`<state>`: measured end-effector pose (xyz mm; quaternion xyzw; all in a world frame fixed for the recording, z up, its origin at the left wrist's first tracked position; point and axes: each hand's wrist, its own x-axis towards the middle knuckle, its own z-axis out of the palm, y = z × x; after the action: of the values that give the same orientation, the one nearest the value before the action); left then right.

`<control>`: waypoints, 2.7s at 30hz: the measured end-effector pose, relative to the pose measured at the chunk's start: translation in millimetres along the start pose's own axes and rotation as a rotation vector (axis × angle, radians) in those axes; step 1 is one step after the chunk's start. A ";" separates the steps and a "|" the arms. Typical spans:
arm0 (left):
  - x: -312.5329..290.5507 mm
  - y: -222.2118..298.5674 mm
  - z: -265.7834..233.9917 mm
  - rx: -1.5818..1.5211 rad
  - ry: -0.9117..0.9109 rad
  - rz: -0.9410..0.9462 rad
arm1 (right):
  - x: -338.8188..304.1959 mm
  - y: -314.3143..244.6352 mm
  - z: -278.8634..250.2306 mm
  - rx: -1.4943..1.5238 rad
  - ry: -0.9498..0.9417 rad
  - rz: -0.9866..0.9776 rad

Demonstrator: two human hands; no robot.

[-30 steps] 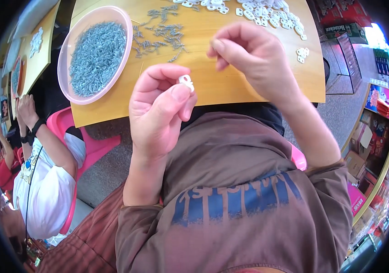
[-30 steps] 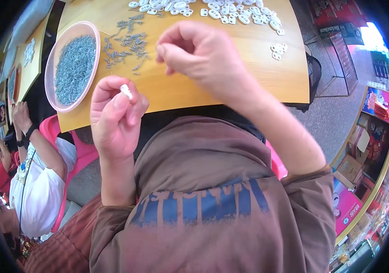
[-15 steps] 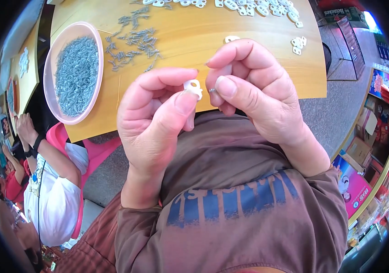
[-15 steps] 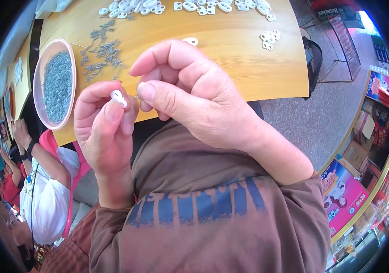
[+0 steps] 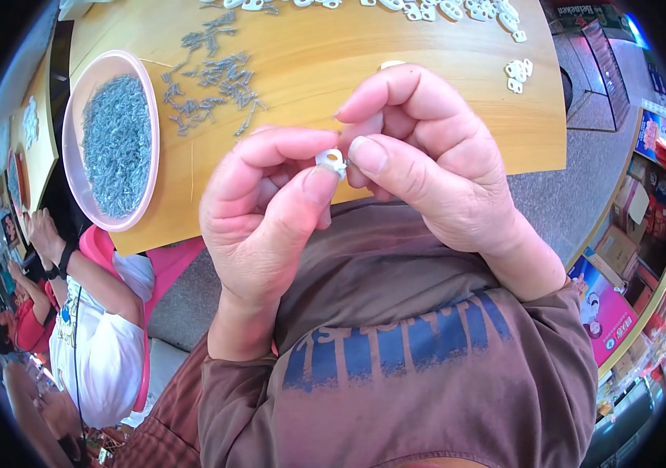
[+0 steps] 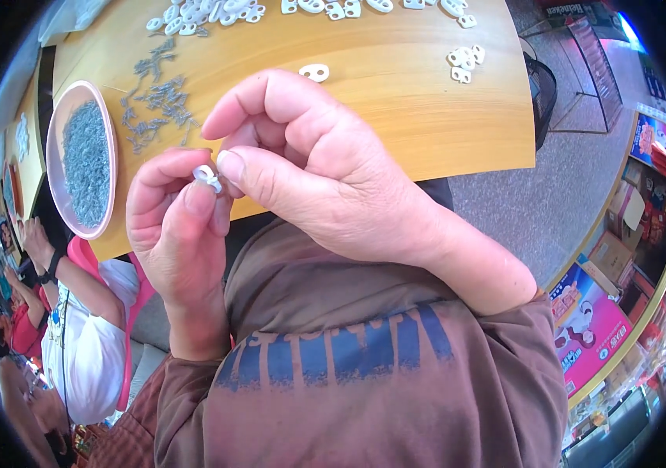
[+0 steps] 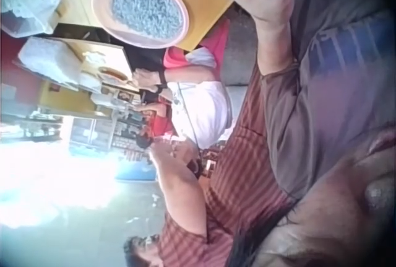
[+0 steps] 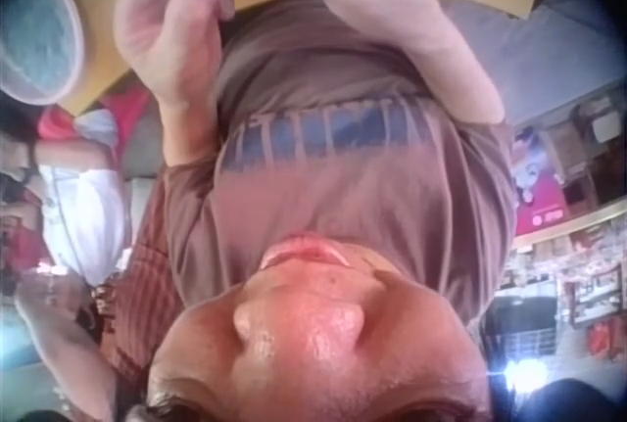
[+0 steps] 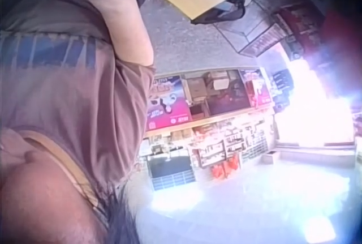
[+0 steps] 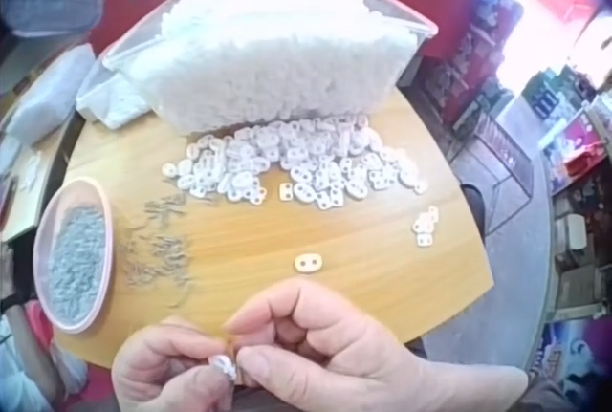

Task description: Manually assemble small white plastic components by inserting metal springs and joining parts.

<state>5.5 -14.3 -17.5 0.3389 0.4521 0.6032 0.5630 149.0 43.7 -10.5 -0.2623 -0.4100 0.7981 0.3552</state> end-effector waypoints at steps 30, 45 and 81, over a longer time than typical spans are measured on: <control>0.2 -5.4 2.7 -0.048 0.063 0.033 | -4.0 -0.8 3.8 -0.187 0.042 -0.038; -2.2 -2.7 -1.4 0.075 0.054 0.087 | -9.8 -2.6 4.8 -0.383 0.035 -0.035; 5.7 -16.8 -0.5 -0.198 0.165 -0.121 | 13.1 0.7 -62.8 -1.471 0.299 -0.674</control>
<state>10.5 -9.5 -33.8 0.2028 0.4548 0.6356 0.5900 185.4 83.1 -45.8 -0.3945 -0.8333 0.1328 0.3639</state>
